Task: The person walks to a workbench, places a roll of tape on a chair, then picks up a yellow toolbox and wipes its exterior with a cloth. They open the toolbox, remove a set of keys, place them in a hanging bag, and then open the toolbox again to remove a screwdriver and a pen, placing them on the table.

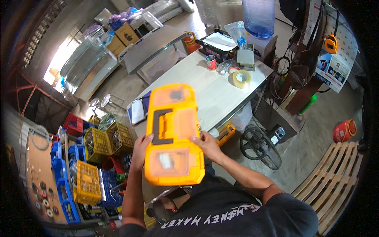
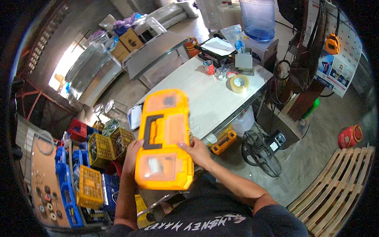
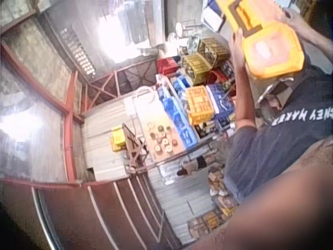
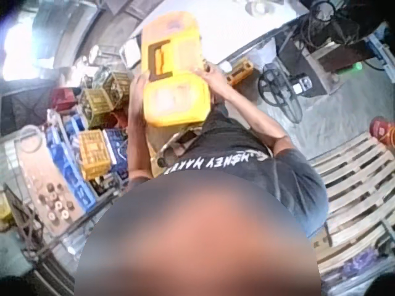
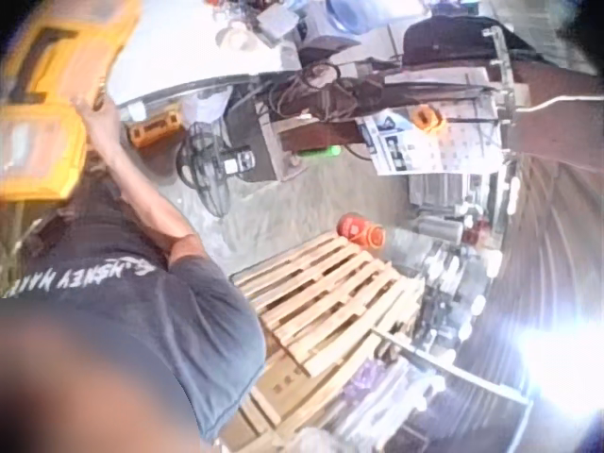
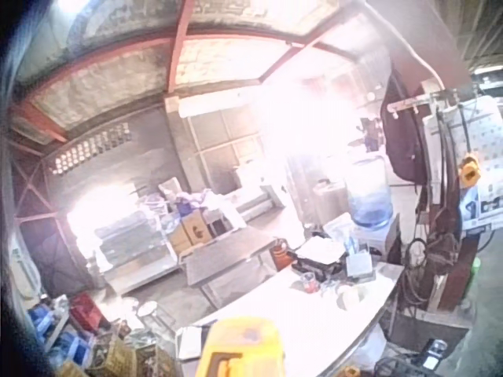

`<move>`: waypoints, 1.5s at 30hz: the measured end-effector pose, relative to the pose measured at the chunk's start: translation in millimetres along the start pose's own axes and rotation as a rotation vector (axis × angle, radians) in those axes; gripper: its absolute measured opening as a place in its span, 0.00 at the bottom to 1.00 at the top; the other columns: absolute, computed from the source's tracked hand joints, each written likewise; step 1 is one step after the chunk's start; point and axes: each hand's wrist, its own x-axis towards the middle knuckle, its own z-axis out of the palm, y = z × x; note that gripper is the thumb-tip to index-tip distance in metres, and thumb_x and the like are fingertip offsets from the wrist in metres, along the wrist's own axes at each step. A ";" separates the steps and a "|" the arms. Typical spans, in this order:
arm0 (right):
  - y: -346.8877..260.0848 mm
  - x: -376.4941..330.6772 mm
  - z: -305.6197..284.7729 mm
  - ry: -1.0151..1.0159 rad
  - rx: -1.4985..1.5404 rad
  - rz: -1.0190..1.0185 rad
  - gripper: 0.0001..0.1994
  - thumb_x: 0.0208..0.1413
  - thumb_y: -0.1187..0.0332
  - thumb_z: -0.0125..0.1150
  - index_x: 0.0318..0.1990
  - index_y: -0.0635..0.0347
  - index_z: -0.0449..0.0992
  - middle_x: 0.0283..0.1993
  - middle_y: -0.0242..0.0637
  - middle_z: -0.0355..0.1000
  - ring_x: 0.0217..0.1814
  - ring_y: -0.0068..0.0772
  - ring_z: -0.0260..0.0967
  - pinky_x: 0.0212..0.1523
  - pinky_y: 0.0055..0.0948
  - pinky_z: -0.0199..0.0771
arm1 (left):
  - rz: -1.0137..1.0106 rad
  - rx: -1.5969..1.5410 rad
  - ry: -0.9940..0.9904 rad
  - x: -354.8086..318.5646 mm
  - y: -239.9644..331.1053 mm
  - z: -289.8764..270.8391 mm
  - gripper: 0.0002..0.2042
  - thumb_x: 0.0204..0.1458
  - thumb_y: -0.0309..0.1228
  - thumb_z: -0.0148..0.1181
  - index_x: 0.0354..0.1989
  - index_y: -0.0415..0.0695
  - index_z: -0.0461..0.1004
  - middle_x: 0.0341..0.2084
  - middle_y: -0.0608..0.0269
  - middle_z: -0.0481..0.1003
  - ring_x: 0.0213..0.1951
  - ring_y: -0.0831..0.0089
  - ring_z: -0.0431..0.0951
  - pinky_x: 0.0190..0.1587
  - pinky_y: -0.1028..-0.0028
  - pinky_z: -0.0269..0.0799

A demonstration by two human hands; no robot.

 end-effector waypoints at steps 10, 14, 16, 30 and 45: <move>27.6 168.7 64.2 0.392 0.444 0.057 0.22 0.65 0.50 0.66 0.46 0.63 0.70 0.34 0.32 0.72 0.33 0.22 0.71 0.29 0.25 0.74 | -0.007 0.378 -0.793 379.9 45.6 36.0 0.28 0.58 0.47 0.67 0.57 0.35 0.74 0.43 0.58 0.80 0.44 0.72 0.79 0.48 0.72 0.75; 46.1 209.3 88.3 0.424 0.285 0.014 0.22 0.65 0.49 0.65 0.45 0.61 0.71 0.36 0.36 0.73 0.36 0.28 0.73 0.30 0.30 0.76 | 0.040 0.397 -0.725 448.1 24.8 36.2 0.28 0.60 0.47 0.64 0.59 0.35 0.74 0.45 0.57 0.80 0.47 0.71 0.78 0.54 0.71 0.74; 59.9 209.4 90.9 0.349 0.045 -0.047 0.23 0.65 0.47 0.64 0.45 0.62 0.72 0.40 0.40 0.74 0.37 0.35 0.74 0.33 0.34 0.77 | -0.131 0.297 -0.651 458.8 17.7 36.1 0.27 0.61 0.47 0.63 0.59 0.36 0.74 0.47 0.57 0.79 0.49 0.71 0.77 0.55 0.70 0.73; 109.4 202.4 74.4 -0.240 -0.432 0.263 0.20 0.72 0.63 0.51 0.64 0.65 0.68 0.58 0.48 0.76 0.60 0.50 0.73 0.64 0.43 0.69 | 0.226 0.193 0.434 221.8 -51.3 -6.9 0.25 0.66 0.41 0.59 0.65 0.39 0.65 0.55 0.53 0.73 0.54 0.58 0.73 0.60 0.54 0.68; -81.6 171.6 -70.2 -0.409 0.343 0.090 0.13 0.62 0.68 0.66 0.52 0.63 0.78 0.40 0.27 0.78 0.39 0.16 0.73 0.41 0.21 0.75 | -0.294 -0.283 0.009 256.4 -63.6 -3.1 0.32 0.68 0.58 0.47 0.56 0.36 0.77 0.42 0.54 0.81 0.40 0.67 0.81 0.41 0.66 0.77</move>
